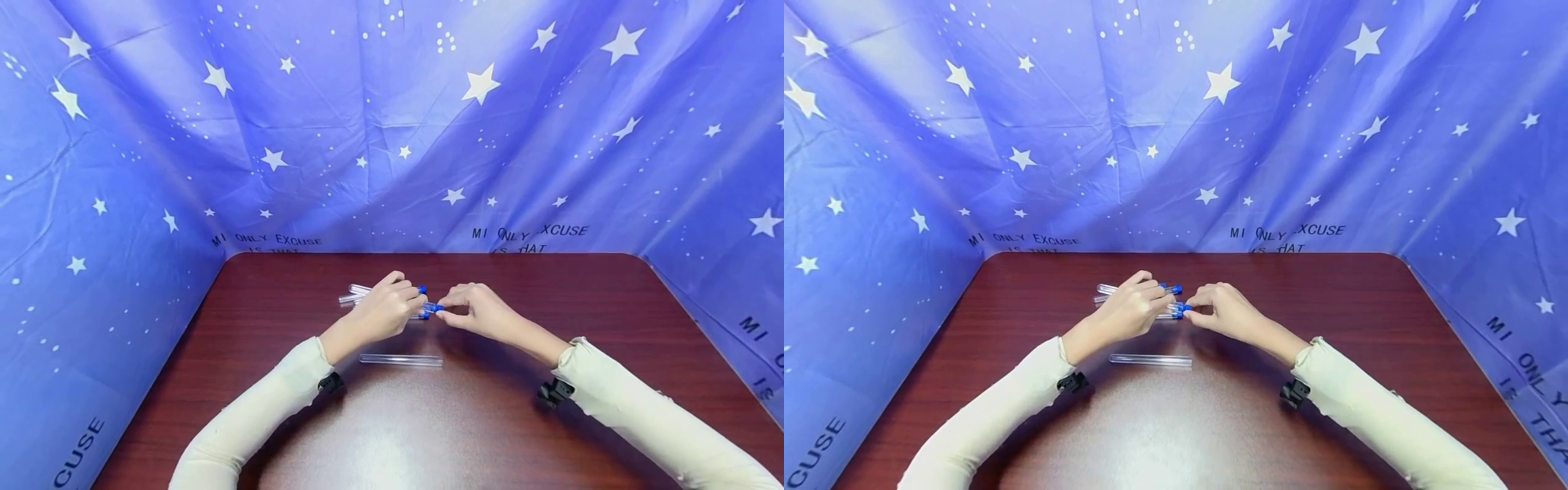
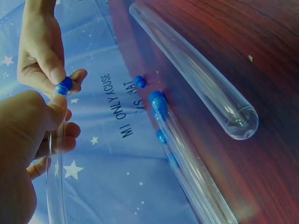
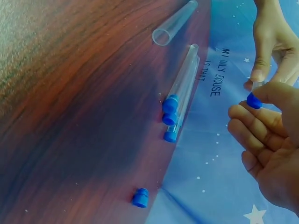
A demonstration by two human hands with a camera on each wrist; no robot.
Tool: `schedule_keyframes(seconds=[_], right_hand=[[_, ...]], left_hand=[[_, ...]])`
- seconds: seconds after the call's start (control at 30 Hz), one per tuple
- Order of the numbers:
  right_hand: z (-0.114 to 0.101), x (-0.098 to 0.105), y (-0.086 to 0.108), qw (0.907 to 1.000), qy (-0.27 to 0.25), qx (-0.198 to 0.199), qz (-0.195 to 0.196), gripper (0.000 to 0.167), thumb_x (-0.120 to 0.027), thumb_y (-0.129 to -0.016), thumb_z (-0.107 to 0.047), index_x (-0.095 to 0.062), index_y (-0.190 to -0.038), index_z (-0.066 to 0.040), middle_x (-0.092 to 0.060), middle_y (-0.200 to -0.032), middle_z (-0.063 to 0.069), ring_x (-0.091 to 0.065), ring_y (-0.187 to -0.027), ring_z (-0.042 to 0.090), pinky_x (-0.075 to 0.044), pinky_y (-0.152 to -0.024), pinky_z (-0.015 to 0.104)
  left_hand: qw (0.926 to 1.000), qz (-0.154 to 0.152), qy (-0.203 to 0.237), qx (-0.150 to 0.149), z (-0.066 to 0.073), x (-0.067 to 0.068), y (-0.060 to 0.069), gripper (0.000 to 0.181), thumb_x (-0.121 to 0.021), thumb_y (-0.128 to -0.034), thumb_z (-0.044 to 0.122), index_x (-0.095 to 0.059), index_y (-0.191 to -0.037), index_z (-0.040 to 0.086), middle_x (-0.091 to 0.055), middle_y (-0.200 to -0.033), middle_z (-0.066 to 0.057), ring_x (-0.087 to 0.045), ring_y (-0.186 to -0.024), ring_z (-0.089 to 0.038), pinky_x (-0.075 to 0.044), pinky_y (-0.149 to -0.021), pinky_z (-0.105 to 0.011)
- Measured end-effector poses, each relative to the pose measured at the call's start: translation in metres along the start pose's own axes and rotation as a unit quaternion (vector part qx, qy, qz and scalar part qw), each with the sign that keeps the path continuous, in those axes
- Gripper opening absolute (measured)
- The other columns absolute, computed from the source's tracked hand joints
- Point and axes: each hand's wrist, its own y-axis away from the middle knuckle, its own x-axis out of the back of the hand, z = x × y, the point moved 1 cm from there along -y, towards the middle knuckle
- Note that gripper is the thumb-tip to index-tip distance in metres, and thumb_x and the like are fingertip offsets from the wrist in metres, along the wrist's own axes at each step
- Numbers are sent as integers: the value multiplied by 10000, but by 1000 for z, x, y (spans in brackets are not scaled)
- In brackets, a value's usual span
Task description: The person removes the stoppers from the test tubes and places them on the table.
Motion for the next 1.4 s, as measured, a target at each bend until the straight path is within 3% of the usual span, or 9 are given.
schedule_keyframes(seconds=[0.3,0.4,0.5,0.67,0.77,0.9,1.07,1.3,1.4], right_hand=[[-5,4,2,9972,592,-341,294,124,-853,-805,-157,-773,-898,-138,-680,-767,-104,-546,-711,72,-441,-727,330],[-6,5,1,9956,792,-429,276,149,-857,-797,-141,-738,-887,-137,-669,-767,-82,-571,-754,100,-458,-783,369],[-7,4,0,9939,1009,-409,194,166,-856,-794,-130,-711,-874,-140,-649,-767,-70,-572,-765,113,-456,-792,377],[-6,2,1,9856,1636,278,321,183,-836,-782,-157,-671,-855,-122,-567,-730,-55,-501,-713,113,-425,-734,342],[-4,-1,2,9717,2097,923,582,191,-794,-785,-180,-636,-863,-106,-543,-736,-30,-491,-704,152,-425,-729,351],[-1,-5,2,9509,2587,1488,817,195,-743,-797,-190,-608,-884,-80,-552,-768,4,-517,-720,210,-437,-753,376],[0,-6,1,9348,2924,1794,916,215,-719,-782,-188,-592,-887,-50,-537,-769,37,-512,-716,247,-431,-764,398],[5,-2,1,9243,3172,1948,838,187,-685,-781,-170,-579,-878,-51,-523,-776,46,-517,-731,264,-438,-781,411],[10,2,2,9252,3168,1920,823,156,-660,-796,-160,-576,-876,-55,-525,-787,43,-515,-736,267,-445,-764,400]], left_hand=[[9998,-136,89,125,1,-2,0,205,-803,-862,281,-754,-1002,139,-736,-850,70,-642,-772,-128,-469,-895,-330],[9992,-255,215,222,1,-2,-1,288,-793,-865,297,-737,-1082,118,-748,-865,56,-667,-773,-125,-471,-906,-328],[9983,-275,419,314,1,-2,-1,298,-795,-856,287,-704,-1065,95,-738,-837,46,-672,-748,-130,-472,-909,-326],[9974,-164,625,316,2,-2,-1,221,-799,-859,249,-656,-946,104,-710,-789,60,-643,-708,-134,-473,-891,-326],[9973,-136,628,341,2,-3,0,194,-786,-882,243,-655,-937,112,-699,-786,60,-638,-710,-135,-475,-884,-328],[9973,-214,578,394,4,-3,1,177,-763,-908,243,-651,-958,117,-678,-808,43,-652,-747,-142,-479,-887,-333],[9980,-206,465,373,6,-3,1,188,-749,-919,240,-626,-975,110,-607,-840,27,-633,-742,-149,-473,-869,-335],[9989,-289,83,367,8,-6,3,165,-662,-977,266,-616,-1019,114,-574,-877,16,-624,-776,-153,-489,-862,-346],[9985,-396,-84,364,9,-8,4,177,-625,-997,291,-613,-1030,118,-604,-926,3,-613,-843,-180,-488,-858,-352]])
